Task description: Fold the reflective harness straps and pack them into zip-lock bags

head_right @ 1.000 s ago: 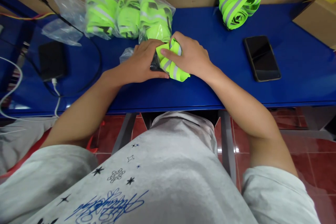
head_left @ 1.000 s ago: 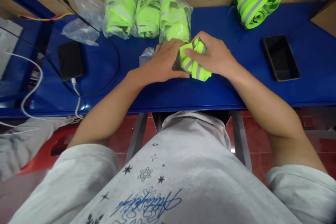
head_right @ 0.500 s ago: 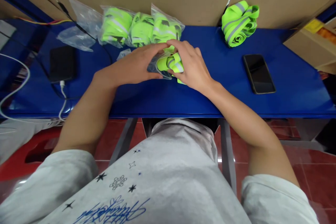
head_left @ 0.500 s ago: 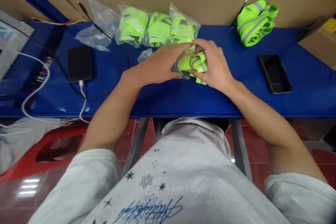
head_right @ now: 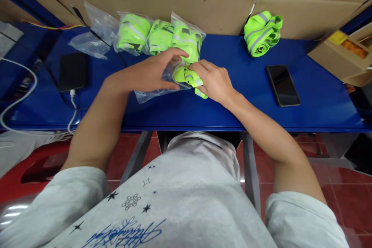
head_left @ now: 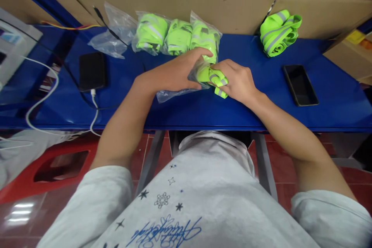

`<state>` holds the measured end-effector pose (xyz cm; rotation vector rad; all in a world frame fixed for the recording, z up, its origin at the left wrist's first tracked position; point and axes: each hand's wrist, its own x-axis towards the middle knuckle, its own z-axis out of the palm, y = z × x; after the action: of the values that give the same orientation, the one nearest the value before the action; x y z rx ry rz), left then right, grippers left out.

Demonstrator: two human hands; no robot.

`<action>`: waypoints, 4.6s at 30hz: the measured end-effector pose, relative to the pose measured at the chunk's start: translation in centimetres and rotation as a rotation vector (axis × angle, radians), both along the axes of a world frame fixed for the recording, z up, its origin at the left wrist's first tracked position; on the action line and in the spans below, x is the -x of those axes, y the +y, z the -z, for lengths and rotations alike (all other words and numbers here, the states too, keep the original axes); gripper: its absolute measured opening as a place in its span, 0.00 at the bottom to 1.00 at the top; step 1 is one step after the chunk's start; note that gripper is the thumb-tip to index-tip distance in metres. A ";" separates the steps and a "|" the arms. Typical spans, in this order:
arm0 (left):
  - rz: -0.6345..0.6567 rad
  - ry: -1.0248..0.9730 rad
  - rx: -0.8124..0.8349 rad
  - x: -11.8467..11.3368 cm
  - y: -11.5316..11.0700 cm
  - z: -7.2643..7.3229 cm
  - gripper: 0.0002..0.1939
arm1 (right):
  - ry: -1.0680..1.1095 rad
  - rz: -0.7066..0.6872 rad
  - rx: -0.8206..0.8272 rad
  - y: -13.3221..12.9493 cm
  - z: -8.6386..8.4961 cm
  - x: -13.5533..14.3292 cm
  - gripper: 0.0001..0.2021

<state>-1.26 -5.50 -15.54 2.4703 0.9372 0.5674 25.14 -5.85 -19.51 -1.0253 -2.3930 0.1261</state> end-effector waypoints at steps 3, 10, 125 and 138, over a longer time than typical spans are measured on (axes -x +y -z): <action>-0.069 0.002 -0.088 0.1 0.1 -0.8 0.34 | -0.023 0.020 -0.094 0.0 -0.3 -0.4 0.17; -0.223 0.044 -0.137 -1.2 -1.4 -1.4 0.35 | 0.134 -0.039 -0.230 -0.5 -1.0 -0.9 0.18; -0.051 -0.354 0.617 -5.0 -2.7 1.0 0.17 | 0.365 -0.282 -0.041 -1.6 -1.9 1.0 0.20; -0.050 -0.434 0.636 -3.8 -1.5 0.4 0.14 | 0.300 -0.349 0.146 -0.2 -2.0 -0.4 0.24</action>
<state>2.57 -7.03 -15.90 1.6782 0.8368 0.6618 25.56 -6.00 -17.55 -0.5887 -2.2833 0.5470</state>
